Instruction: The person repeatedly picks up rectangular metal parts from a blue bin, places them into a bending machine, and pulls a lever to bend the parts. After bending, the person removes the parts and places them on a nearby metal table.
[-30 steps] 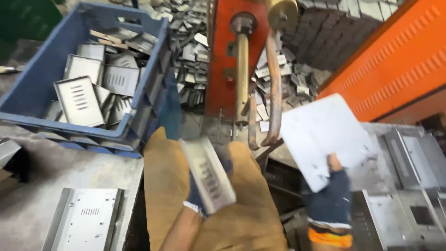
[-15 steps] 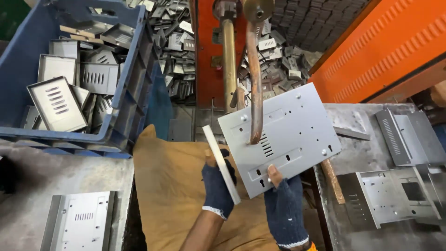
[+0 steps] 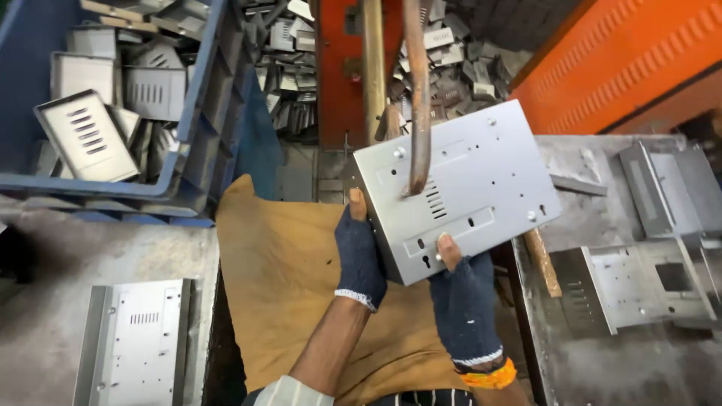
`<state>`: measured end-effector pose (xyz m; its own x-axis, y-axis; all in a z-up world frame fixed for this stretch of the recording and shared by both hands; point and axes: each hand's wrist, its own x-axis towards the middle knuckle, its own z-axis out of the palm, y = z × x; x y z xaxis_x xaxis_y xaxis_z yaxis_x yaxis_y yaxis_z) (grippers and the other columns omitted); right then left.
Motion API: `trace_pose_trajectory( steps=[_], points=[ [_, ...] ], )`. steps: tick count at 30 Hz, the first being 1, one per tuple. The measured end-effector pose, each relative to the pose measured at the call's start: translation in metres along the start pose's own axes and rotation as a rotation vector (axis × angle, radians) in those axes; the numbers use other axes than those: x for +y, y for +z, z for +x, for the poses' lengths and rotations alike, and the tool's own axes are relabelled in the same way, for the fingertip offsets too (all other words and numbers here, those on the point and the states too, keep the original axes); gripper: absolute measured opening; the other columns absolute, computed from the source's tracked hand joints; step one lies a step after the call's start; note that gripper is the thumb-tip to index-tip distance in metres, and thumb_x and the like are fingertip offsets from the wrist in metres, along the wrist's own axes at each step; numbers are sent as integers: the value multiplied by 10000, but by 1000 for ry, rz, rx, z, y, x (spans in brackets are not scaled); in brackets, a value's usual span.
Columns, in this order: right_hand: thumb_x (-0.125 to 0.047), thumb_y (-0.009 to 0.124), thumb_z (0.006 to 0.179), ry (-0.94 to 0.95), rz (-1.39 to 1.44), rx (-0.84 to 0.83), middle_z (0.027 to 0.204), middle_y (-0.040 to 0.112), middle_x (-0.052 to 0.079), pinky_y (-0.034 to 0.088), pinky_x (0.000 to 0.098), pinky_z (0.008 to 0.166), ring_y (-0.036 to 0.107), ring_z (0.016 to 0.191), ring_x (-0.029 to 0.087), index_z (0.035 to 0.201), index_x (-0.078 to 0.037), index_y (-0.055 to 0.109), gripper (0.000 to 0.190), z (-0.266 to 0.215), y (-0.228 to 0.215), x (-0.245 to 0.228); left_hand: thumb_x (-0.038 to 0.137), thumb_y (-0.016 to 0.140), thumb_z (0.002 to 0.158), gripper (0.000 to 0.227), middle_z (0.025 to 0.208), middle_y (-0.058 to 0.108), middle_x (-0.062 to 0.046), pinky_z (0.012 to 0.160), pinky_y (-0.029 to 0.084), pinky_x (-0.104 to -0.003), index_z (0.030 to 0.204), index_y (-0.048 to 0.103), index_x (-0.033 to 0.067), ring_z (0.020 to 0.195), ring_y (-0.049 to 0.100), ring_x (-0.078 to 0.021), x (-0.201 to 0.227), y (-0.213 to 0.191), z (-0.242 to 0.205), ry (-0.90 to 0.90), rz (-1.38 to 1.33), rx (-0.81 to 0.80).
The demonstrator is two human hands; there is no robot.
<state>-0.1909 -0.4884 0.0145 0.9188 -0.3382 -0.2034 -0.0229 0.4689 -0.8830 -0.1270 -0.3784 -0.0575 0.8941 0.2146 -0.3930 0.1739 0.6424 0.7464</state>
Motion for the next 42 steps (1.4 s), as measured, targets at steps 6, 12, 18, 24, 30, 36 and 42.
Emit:
trace_pose_trajectory(
  steps=[6, 12, 18, 24, 30, 36, 42],
  points=[
    [-188, 690, 904, 12, 88, -29, 1239, 617, 24, 525, 351, 939, 605, 1109, 157, 1396, -79, 496, 539, 9, -2, -4, 532, 726, 878, 949, 1538, 413, -98, 1127, 382, -344, 1561, 261, 66, 1390, 418, -212, 7, -20, -23, 116, 76, -335],
    [-229, 669, 949, 70, 62, -88, 1188, 626, 82, 509, 357, 928, 608, 1079, 185, 1335, 9, 554, 468, 23, 5, -11, 428, 980, 643, 1578, 1701, 201, -160, 1221, 375, -434, 1652, -201, 149, 1517, 324, -304, -4, -23, -11, 264, 82, -592],
    [-178, 642, 945, 9, 135, -163, 1212, 624, 64, 502, 358, 985, 614, 1130, 182, 1319, -22, 554, 415, 53, 29, -19, 409, 1017, 562, 1625, 1711, 195, -147, 1243, 395, -444, 1668, -140, 130, 1542, 315, -293, 5, -11, 17, 439, 166, -631],
    [-162, 629, 983, -6, 138, -161, 1182, 622, 70, 520, 352, 948, 617, 1094, 180, 1301, -15, 585, 354, 74, 34, -15, 407, 1003, 619, 1572, 1725, 221, -138, 1297, 375, -435, 1693, -109, 126, 1579, 314, -291, 10, -5, 42, 478, 191, -637],
    [-152, 631, 1014, -107, 123, -227, 1182, 618, 62, 507, 319, 937, 605, 1092, 150, 1272, 4, 592, 304, 92, 33, -5, 404, 1002, 615, 1564, 1720, 215, -144, 1292, 349, -429, 1691, -98, 127, 1578, 291, -296, 12, -3, 59, 447, 216, -637],
    [-147, 654, 999, -83, 139, -175, 1119, 608, 38, 504, 289, 826, 592, 1019, 127, 1241, -5, 600, 285, 96, 41, -9, 414, 997, 596, 1547, 1702, 237, -158, 1281, 365, -448, 1690, -55, 115, 1564, 306, -310, 15, 1, 70, 425, 211, -641],
    [-186, 650, 969, -74, 110, -175, 1087, 619, 24, 509, 264, 787, 601, 974, 113, 1222, -22, 598, 306, 91, 50, -17, 409, 996, 594, 1560, 1710, 229, -136, 1287, 362, -452, 1696, -72, 130, 1573, 302, -298, 26, 7, 63, 404, 187, -657]
  ],
)
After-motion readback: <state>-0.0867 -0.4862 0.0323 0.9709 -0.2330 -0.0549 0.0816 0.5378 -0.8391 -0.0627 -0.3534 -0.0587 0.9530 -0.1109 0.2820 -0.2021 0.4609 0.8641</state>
